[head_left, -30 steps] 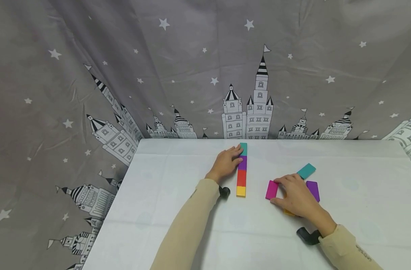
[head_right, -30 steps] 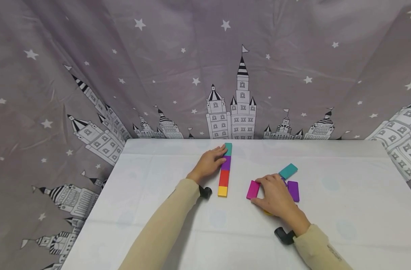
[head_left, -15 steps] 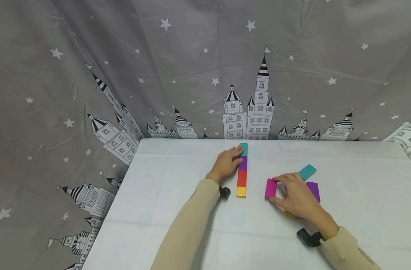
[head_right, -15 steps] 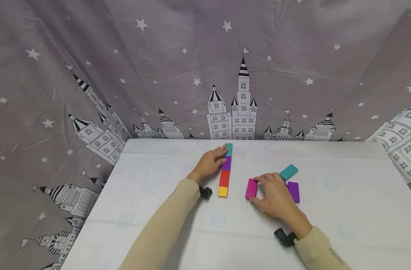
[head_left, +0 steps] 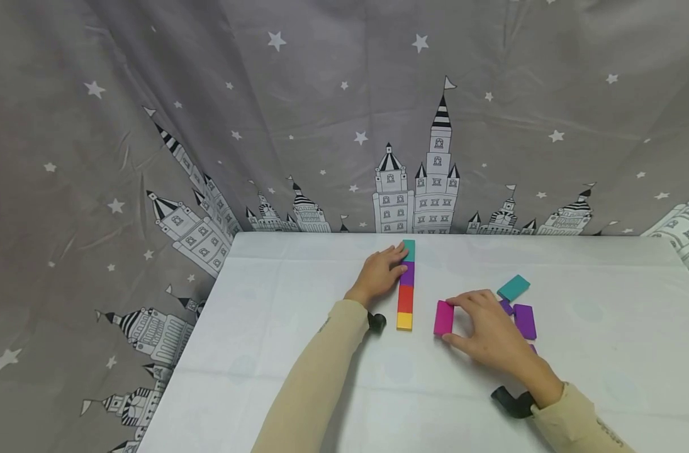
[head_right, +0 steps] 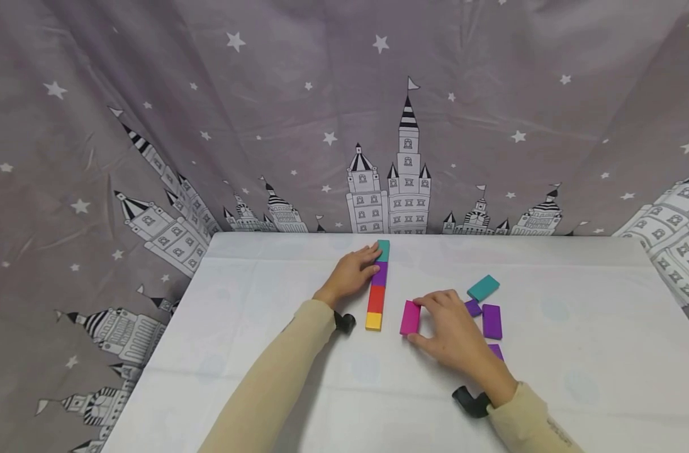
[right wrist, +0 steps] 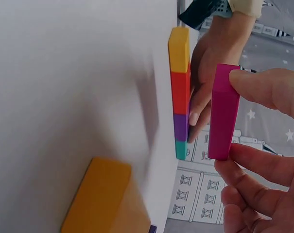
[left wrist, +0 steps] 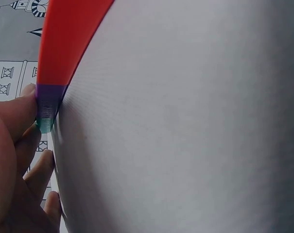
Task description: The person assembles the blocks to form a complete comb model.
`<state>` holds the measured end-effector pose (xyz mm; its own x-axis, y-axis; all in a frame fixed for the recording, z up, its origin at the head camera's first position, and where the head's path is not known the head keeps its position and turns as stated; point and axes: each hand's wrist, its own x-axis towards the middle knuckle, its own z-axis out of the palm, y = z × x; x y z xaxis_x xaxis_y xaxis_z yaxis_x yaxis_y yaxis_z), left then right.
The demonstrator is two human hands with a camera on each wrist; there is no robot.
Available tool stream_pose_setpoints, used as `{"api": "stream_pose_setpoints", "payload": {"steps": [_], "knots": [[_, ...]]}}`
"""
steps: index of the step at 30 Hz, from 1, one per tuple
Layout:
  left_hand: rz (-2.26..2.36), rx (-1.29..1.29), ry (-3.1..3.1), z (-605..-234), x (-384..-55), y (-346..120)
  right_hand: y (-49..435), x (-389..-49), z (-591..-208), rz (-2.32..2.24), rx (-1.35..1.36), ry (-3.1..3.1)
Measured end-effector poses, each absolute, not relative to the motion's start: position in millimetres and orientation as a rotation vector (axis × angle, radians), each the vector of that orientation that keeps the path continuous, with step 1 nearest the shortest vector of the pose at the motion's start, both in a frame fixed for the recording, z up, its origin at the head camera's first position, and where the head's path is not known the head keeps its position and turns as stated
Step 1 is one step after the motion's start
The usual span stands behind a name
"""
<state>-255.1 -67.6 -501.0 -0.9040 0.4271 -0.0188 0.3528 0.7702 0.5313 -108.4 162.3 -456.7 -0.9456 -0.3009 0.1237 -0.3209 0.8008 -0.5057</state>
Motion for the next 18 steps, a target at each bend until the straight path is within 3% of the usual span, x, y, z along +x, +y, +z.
{"api": "stream_pose_setpoints", "payload": {"steps": [18], "knots": [[0.808, 0.633, 2.832, -501.1, -254.6, -67.0, 132.9, -100.6, -465.6, 0.808, 0.655, -2.896]]}}
